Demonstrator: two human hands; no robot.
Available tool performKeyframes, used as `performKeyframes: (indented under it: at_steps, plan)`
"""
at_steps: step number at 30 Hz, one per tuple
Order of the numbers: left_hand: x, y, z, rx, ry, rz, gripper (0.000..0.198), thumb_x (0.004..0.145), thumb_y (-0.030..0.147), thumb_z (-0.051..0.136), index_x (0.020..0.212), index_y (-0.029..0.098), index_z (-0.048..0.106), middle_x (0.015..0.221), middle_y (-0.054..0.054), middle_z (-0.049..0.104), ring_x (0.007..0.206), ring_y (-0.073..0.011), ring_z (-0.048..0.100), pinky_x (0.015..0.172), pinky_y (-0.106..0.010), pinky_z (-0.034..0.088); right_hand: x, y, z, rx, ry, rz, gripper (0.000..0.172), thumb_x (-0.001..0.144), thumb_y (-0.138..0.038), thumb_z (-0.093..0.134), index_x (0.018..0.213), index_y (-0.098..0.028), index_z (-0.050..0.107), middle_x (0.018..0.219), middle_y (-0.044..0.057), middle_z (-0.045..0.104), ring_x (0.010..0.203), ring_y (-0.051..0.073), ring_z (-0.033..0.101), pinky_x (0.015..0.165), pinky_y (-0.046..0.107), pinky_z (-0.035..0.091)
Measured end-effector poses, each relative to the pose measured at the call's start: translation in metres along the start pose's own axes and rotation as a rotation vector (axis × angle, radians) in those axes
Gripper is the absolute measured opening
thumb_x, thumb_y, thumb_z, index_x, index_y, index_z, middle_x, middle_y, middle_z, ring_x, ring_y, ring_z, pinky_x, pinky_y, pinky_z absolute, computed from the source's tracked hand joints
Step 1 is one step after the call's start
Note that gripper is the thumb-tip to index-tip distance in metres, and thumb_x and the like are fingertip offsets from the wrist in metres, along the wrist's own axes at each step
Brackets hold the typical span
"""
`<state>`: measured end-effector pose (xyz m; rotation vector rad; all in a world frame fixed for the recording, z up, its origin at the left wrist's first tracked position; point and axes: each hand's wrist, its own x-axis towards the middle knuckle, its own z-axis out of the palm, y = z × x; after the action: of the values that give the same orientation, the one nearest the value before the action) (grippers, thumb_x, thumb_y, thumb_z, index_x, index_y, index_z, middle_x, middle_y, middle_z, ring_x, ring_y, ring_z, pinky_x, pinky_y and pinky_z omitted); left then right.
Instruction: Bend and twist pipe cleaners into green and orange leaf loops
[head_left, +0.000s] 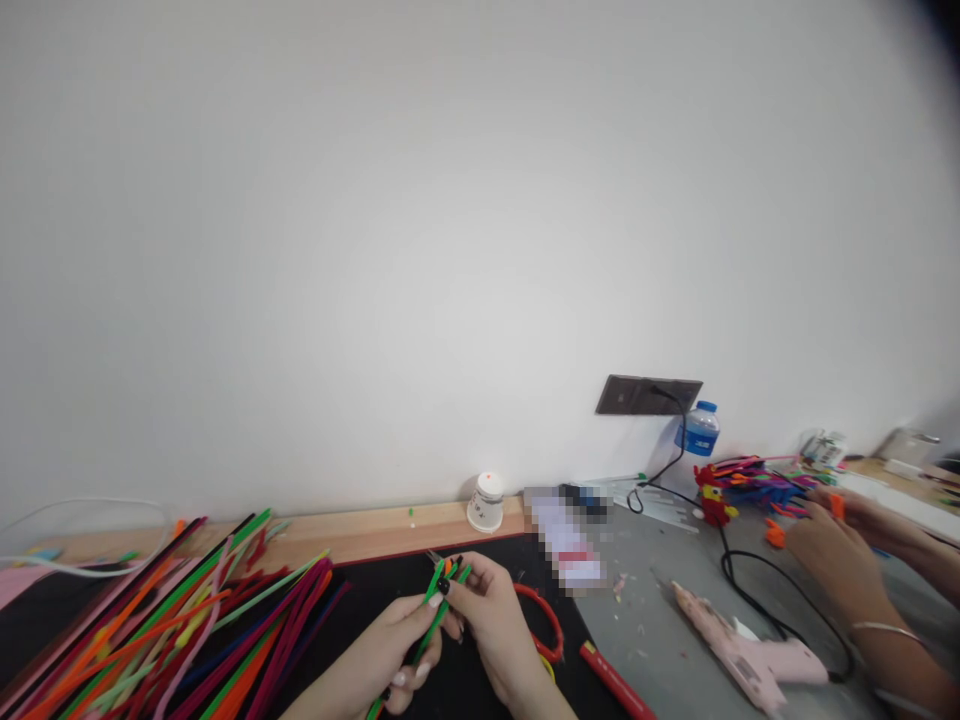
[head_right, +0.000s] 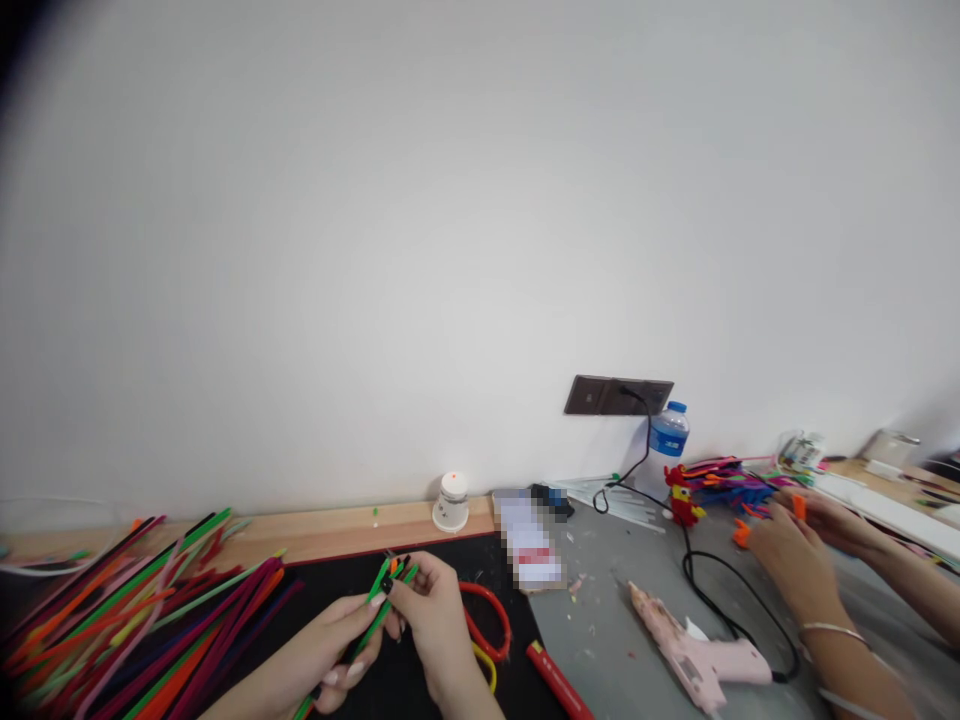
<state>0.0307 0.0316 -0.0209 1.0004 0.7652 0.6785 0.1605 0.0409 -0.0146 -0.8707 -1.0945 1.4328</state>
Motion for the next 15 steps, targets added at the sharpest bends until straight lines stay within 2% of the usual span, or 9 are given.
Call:
performKeyframes:
  at_steps: [7, 15]
  plan:
    - [-0.002, -0.002, 0.003, 0.056, 0.071, -0.001, 0.058, 0.070, 0.069, 0.037, 0.080, 0.014, 0.052, 0.040, 0.008, 0.043, 0.028, -0.0013, 0.016, 0.025, -0.014, 0.016, -0.002, -0.001, 0.001, -0.017, 0.049, 0.020, 0.022, 0.062, -0.027, 0.068, 0.065, -0.013, 0.051, 0.050, -0.006, 0.045, 0.038, 0.003, 0.036, 0.036, 0.016, 0.023]
    - [0.005, -0.015, -0.001, 0.054, 0.081, 0.062, 0.057, 0.072, 0.067, 0.036, 0.083, 0.014, 0.052, 0.042, 0.005, 0.050, 0.027, -0.0018, 0.019, 0.024, -0.014, 0.017, -0.002, 0.000, 0.003, -0.069, 0.084, 0.028, 0.023, 0.061, -0.027, 0.067, 0.064, -0.015, 0.048, 0.050, -0.007, 0.044, 0.037, 0.003, 0.035, 0.036, 0.016, 0.024]
